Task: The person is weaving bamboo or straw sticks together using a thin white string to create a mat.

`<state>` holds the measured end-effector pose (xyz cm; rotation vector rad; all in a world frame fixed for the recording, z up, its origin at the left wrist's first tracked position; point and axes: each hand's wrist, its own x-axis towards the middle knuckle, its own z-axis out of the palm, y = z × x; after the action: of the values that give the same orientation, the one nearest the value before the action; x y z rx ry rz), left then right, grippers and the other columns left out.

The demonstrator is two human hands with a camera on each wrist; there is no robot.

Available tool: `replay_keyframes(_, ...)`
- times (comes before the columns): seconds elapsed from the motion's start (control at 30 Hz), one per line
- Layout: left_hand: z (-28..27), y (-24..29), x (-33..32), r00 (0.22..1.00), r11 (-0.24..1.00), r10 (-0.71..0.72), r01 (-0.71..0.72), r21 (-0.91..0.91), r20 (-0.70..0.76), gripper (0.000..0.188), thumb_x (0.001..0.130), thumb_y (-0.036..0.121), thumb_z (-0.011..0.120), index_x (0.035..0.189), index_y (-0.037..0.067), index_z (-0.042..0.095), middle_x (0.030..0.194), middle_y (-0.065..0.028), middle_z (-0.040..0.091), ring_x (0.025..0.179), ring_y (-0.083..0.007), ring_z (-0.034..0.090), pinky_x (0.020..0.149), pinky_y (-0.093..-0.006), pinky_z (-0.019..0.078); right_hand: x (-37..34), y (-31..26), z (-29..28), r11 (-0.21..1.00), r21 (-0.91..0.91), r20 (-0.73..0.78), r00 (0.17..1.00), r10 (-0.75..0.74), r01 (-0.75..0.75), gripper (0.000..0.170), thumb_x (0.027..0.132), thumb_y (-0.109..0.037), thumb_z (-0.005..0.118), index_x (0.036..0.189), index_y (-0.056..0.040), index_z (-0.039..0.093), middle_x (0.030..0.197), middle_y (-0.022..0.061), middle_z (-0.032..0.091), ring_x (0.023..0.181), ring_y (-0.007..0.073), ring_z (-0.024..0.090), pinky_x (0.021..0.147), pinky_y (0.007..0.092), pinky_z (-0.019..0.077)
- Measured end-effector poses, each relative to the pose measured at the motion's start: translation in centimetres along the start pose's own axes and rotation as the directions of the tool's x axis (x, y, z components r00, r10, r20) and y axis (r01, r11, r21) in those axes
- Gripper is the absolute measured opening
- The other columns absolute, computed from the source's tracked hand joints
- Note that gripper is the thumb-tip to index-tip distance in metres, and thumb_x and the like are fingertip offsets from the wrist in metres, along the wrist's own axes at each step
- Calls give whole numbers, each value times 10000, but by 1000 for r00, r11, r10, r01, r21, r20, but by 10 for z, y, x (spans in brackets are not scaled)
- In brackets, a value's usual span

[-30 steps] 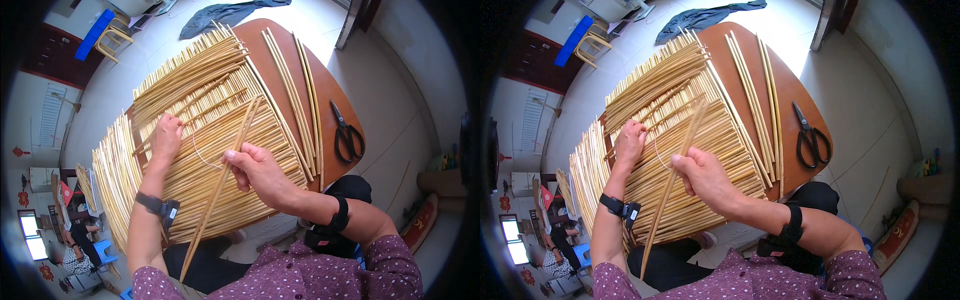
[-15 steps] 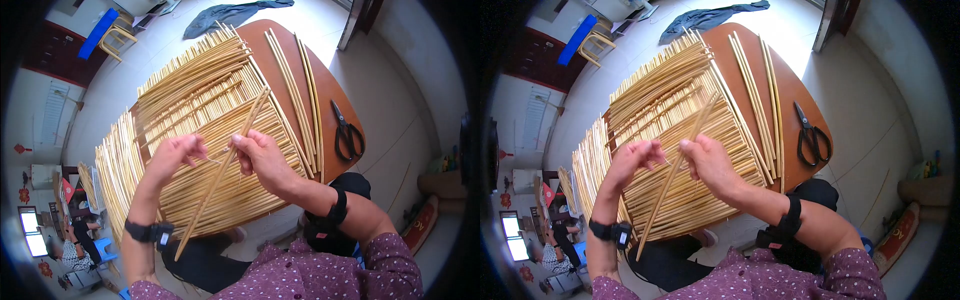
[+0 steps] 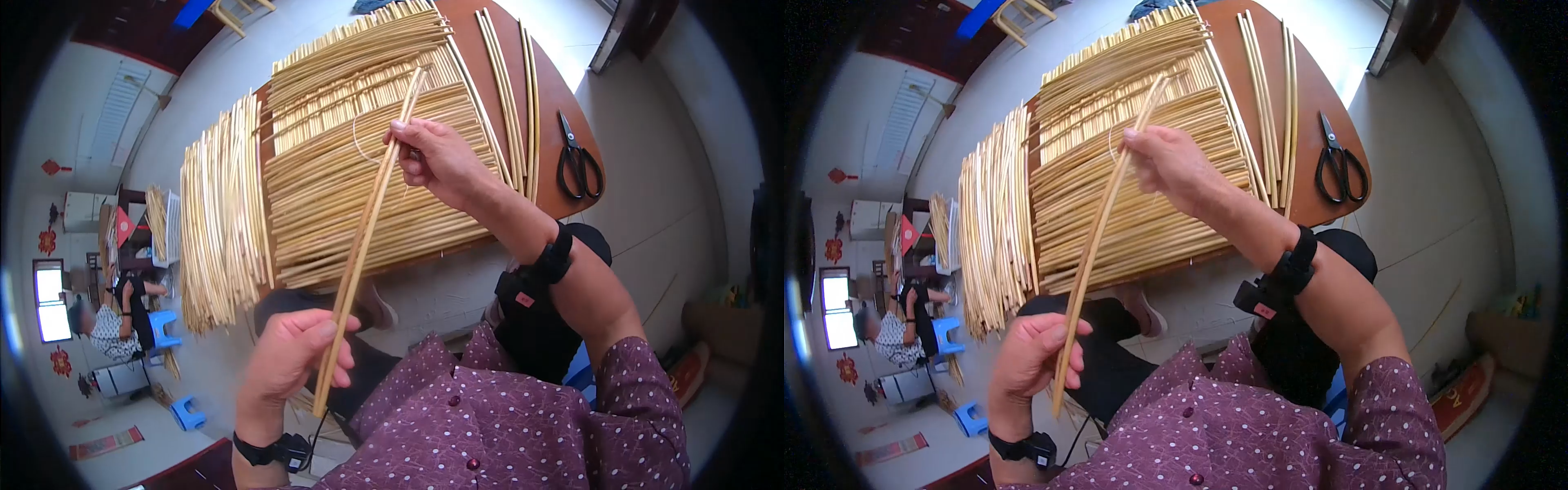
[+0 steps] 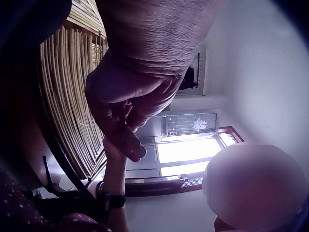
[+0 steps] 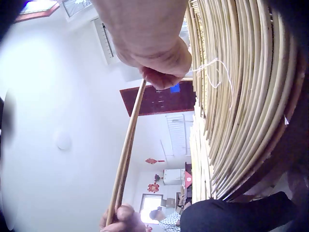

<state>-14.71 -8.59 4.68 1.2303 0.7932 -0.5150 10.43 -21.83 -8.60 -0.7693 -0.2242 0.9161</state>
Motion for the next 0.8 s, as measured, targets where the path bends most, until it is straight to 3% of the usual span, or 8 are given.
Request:
replay_keyframes(0.03,9,-14,-14,1000,995,-2,0,-99,-22,324,979,156,521,1190,-87,564,787,-136,666,586,-201,666,560,-266,556,-6,6,6,1000,-1,60,998,23,-23,224,1003,-233,518,934,-31,586,665,-25,410,566,61,391,477,206,321)
replay_keyframes(0.13,19,-40,-31,996,983,79,-85,-165,-41,312,981,130,510,1201,-85,561,770,-120,659,580,-173,657,540,-242,541,-18,15,9,999,-34,78,996,32,-30,219,1004,-225,518,950,-26,591,674,-24,415,564,60,391,482,201,327)
replay_keyframes(0.27,28,-61,-37,987,975,93,-118,-188,-134,309,978,129,520,1226,-50,566,715,-57,607,506,-90,548,472,-193,447,-27,16,11,994,-105,66,998,23,-16,205,997,-215,533,963,-23,596,687,-21,437,558,56,399,463,205,325)
replay_keyframes(0.37,35,-84,-41,955,984,164,-176,-28,-245,310,995,163,509,1228,-35,555,671,-38,568,469,-82,484,444,-203,413,-41,25,12,990,-143,80,997,-3,14,200,990,-210,545,951,-23,601,694,-19,458,542,55,408,449,209,326)
replay_keyframes(0.53,44,-101,-50,941,976,216,-201,83,-259,323,1007,201,483,1225,-26,556,645,-11,536,453,-64,439,426,-186,363,-59,24,13,983,-153,112,990,-80,97,185,977,-198,567,906,-31,604,673,-23,465,515,55,414,448,204,327)
replay_keyframes(0.63,42,-111,-67,938,988,143,-155,-15,-317,323,1012,204,465,1199,-42,559,598,4,469,408,-39,360,382,-173,289,-62,31,12,992,-128,204,978,32,-6,192,982,-216,562,939,-39,622,678,-27,462,520,59,395,453,210,331)
replay_keyframes(0.8,34,-116,-70,960,991,121,-133,-32,-253,330,1010,210,456,1177,-52,566,588,2,465,402,-38,353,374,-176,277,-69,28,5,996,-81,176,983,44,-30,245,992,-263,544,959,-35,627,702,-26,453,563,60,403,479,219,343)
